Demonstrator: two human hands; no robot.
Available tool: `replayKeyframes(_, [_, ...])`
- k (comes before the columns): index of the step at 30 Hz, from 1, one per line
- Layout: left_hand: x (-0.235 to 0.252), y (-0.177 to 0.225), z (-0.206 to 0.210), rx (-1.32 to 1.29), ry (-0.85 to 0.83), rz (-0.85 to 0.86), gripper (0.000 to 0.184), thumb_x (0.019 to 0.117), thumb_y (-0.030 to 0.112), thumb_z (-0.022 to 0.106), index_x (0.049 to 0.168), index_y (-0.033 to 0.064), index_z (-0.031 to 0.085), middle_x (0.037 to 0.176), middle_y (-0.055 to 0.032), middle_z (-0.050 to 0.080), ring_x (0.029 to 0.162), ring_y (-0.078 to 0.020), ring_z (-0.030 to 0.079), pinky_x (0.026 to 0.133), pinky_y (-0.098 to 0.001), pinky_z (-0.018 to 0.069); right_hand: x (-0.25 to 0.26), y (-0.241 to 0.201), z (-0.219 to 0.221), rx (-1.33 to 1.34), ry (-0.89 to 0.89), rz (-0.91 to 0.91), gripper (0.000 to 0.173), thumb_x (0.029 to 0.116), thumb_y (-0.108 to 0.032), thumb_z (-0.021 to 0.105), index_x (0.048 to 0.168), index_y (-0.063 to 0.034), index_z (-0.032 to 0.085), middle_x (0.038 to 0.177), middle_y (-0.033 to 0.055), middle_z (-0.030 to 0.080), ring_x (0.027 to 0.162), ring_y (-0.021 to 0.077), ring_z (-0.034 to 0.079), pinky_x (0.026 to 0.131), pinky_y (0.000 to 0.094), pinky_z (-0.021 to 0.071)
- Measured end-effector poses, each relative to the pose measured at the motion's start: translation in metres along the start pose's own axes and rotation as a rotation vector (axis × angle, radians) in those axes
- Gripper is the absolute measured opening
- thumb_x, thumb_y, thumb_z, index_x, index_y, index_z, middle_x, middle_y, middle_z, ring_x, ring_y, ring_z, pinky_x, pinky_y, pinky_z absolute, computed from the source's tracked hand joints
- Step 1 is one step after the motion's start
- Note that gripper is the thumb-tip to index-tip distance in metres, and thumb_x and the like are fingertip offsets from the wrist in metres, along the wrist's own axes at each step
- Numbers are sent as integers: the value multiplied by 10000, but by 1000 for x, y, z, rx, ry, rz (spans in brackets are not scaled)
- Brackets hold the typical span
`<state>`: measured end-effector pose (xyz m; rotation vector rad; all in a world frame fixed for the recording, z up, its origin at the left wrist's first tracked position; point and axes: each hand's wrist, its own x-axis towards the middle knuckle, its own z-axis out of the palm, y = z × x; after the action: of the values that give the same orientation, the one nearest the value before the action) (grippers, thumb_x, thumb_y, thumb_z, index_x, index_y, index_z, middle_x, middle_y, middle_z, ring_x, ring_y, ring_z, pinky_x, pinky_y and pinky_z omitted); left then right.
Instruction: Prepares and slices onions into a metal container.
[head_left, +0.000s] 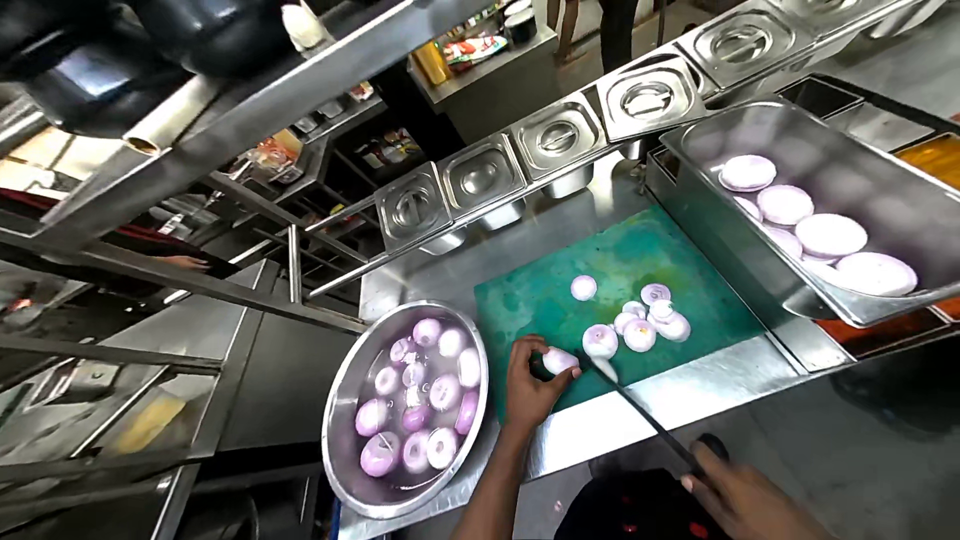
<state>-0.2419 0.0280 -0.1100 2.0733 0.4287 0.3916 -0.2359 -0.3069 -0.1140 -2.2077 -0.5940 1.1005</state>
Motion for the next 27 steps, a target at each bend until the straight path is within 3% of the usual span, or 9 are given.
replayKeyframes(3, [9, 0, 12, -199, 166, -52, 402, 698, 124, 906, 931, 57, 586, 863, -47, 630, 738, -129, 614, 639, -287, 538, 18, 17, -16, 1068, -266, -10, 273, 1039, -375, 503, 1204, -161, 546, 705, 20, 543, 429, 123, 508, 377, 288, 494])
replayKeyframes(4, [12, -1, 16, -262, 219, -52, 357, 722, 83, 878, 923, 65, 584, 800, -25, 611, 676, -106, 593, 605, -257, 525, 21, 20, -20, 1360, -375, -62, 276, 1025, -413, 542, 1164, -178, 585, 720, 1, 553, 426, 90, 523, 370, 267, 513])
replayKeyframes(6, [16, -5, 22, -330, 291, -33, 248, 764, 86, 859, 898, 79, 650, 862, -21, 626, 715, -104, 594, 633, -249, 531, 25, 14, -28, 1547, -436, -139, 292, 1022, -428, 586, 1147, -165, 612, 745, 8, 564, 443, 92, 548, 387, 276, 538])
replayKeyframes(8, [16, -13, 21, -345, 303, -8, 167, 796, 122, 840, 871, 93, 694, 993, -41, 653, 810, -134, 608, 681, -273, 536, 23, -3, -31, 1341, -280, -56, 263, 1027, -369, 535, 1172, -153, 572, 704, 25, 554, 415, 115, 523, 365, 294, 518])
replayKeyframes(10, [11, -21, 16, -377, 248, 29, 150, 844, 110, 780, 978, 80, 720, 1129, -66, 642, 835, -140, 623, 701, -276, 563, 24, -16, -27, 1181, -223, -17, 272, 1025, -350, 533, 1206, -148, 539, 687, 32, 553, 413, 139, 531, 371, 318, 524])
replayKeyframes(14, [-1, -28, 7, -376, 97, 118, 387, 772, 62, 753, 1154, 83, 694, 1268, -81, 573, 910, -140, 636, 702, -270, 588, 23, -37, -21, 969, -223, -12, 300, 1042, -373, 512, 1243, -150, 506, 704, 51, 564, 427, 168, 551, 385, 333, 532])
replayKeyframes(17, [-3, -31, 5, -367, 64, 116, 459, 725, 47, 793, 1163, 109, 672, 1263, -71, 552, 881, -136, 626, 685, -268, 592, 32, -59, -17, 103, -99, 84, 434, 1081, -405, 462, 1388, -99, 451, 886, 147, 663, 697, 310, 698, 647, 487, 601])
replayKeyframes(19, [1, -31, 4, -337, 38, 91, 466, 725, 73, 805, 1164, 132, 661, 1252, -69, 556, 855, -150, 633, 669, -294, 602, 35, -68, -10, -189, -33, 73, 432, 1070, -400, 462, 1356, -77, 482, 996, 196, 682, 917, 399, 706, 797, 579, 562])
replayKeyframes(27, [4, -30, -2, -200, -39, 78, 438, 743, 156, 794, 1151, 159, 638, 1233, -62, 557, 878, -148, 638, 653, -298, 592, 34, -80, 1, -442, 242, -72, 336, 1064, -345, 457, 1218, -68, 567, 958, 181, 688, 778, 398, 720, 620, 537, 577])
